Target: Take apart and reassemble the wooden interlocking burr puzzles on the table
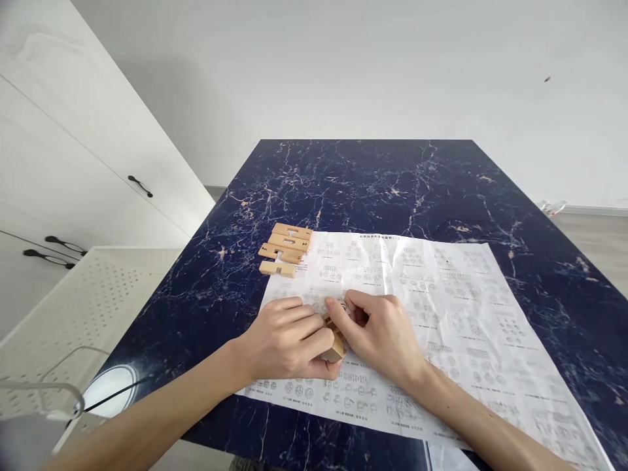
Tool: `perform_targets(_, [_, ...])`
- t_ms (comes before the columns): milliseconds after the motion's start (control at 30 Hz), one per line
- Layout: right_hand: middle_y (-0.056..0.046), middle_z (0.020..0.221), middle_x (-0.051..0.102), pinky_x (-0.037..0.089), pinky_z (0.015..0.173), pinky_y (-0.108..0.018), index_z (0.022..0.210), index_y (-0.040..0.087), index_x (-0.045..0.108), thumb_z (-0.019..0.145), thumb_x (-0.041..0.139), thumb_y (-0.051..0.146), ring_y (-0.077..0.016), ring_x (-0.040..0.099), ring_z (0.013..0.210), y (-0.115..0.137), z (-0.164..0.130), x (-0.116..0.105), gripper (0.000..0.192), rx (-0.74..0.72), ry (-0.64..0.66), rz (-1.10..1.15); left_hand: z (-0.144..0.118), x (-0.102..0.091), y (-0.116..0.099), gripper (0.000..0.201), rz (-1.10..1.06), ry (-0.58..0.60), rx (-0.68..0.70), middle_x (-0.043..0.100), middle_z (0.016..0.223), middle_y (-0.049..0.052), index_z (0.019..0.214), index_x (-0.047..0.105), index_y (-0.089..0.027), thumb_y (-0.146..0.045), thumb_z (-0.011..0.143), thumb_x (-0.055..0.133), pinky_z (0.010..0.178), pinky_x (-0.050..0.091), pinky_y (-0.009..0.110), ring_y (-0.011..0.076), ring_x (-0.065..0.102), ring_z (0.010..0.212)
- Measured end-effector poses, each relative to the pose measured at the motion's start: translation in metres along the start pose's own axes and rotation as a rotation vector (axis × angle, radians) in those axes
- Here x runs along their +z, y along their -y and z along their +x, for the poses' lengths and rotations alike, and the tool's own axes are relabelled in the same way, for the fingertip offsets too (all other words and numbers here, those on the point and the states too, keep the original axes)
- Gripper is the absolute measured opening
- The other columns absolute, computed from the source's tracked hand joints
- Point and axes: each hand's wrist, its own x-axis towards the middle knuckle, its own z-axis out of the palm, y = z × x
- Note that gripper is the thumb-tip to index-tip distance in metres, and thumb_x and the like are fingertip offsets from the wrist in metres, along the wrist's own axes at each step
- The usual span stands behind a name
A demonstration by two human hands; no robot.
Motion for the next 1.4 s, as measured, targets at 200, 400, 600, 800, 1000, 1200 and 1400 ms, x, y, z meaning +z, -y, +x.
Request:
perform_targets(200, [0.005, 0.049, 0.029, 0.025, 0.046, -0.028, 0.057, 0.024, 0.029, 0.098, 0.057, 0.057, -0.0110, 0.025, 0.050, 0.004, 0.004, 0.000, 0.060, 0.148, -0.022, 0.053, -0.003, 0.007, -0.005, 0.027, 0.054, 0.045, 0.061, 0.065, 0.061, -0.001, 0.068, 0.058, -0.021, -0.026, 0.094, 0.061, 0.055, 0.041, 0.029, 0.0139, 0.060, 0.056])
perform_targets(400, [0.006, 0.055, 0.026, 0.022, 0.046, -0.029, 0.061, 0.024, 0.030, 0.098, 0.059, 0.065, -0.0116, 0.025, 0.052, -0.002, 0.011, -0.004, 0.062, 0.260, -0.065, 0.270, -0.004, 0.007, -0.003, 0.025, 0.011, 0.038, -0.007, 0.063, 0.057, -0.002, 0.068, 0.059, -0.021, -0.029, 0.091, 0.060, 0.052, 0.041, 0.029, 0.0156, 0.064, 0.056])
perform_targets(600, [0.005, 0.053, 0.033, 0.026, 0.050, -0.030, 0.063, 0.024, 0.039, 0.103, 0.053, 0.069, -0.0124, 0.027, 0.052, -0.006, 0.011, -0.008, 0.062, 0.267, -0.088, 0.392, -0.009, -0.022, 0.010, 0.027, -0.167, 0.172, -0.400, 0.068, 0.061, -0.004, 0.073, 0.061, -0.019, -0.032, 0.097, 0.060, 0.055, 0.043, 0.025, 0.0107, 0.060, 0.051])
perform_targets(800, [0.005, 0.056, 0.031, 0.023, 0.052, -0.032, 0.064, 0.024, 0.036, 0.102, 0.053, 0.071, -0.0124, 0.027, 0.052, -0.009, 0.010, -0.008, 0.063, 0.226, -0.046, 0.396, -0.029, -0.066, 0.027, 0.050, -0.421, 0.399, -0.999, 0.050, 0.055, -0.004, 0.067, 0.047, -0.021, -0.052, 0.106, 0.048, 0.049, 0.029, 0.025, 0.0103, 0.044, 0.047])
perform_targets(1000, [0.005, 0.058, 0.033, 0.023, 0.053, -0.032, 0.065, 0.023, 0.040, 0.102, 0.051, 0.068, -0.0127, 0.029, 0.054, -0.011, 0.010, -0.005, 0.059, 0.145, -0.021, 0.332, -0.036, -0.080, 0.050, 0.064, -0.432, 0.578, -1.360, 0.047, 0.047, -0.004, 0.071, 0.056, -0.022, -0.078, 0.098, 0.042, 0.043, 0.032, 0.026, 0.0137, 0.046, 0.038])
perform_targets(1200, [0.005, 0.058, 0.031, 0.025, 0.054, -0.031, 0.063, 0.024, 0.034, 0.103, 0.051, 0.060, -0.0131, 0.029, 0.056, -0.010, 0.010, -0.005, 0.056, 0.048, 0.025, 0.282, -0.033, -0.078, 0.053, 0.071, -0.367, 0.594, -1.354, 0.052, 0.040, -0.003, 0.070, 0.059, -0.021, -0.082, 0.097, 0.037, 0.046, 0.041, 0.026, 0.0156, 0.051, 0.033])
perform_targets(1400, [0.004, 0.058, 0.040, 0.028, 0.054, -0.031, 0.065, 0.024, 0.041, 0.105, 0.047, 0.059, -0.0134, 0.034, 0.055, -0.007, 0.008, -0.008, 0.054, 0.002, 0.122, 0.302, -0.027, -0.077, 0.032, 0.051, -0.310, 0.445, -1.108, 0.063, 0.060, -0.001, 0.076, 0.060, -0.021, -0.060, 0.104, 0.045, 0.052, 0.039, 0.025, 0.0149, 0.057, 0.050])
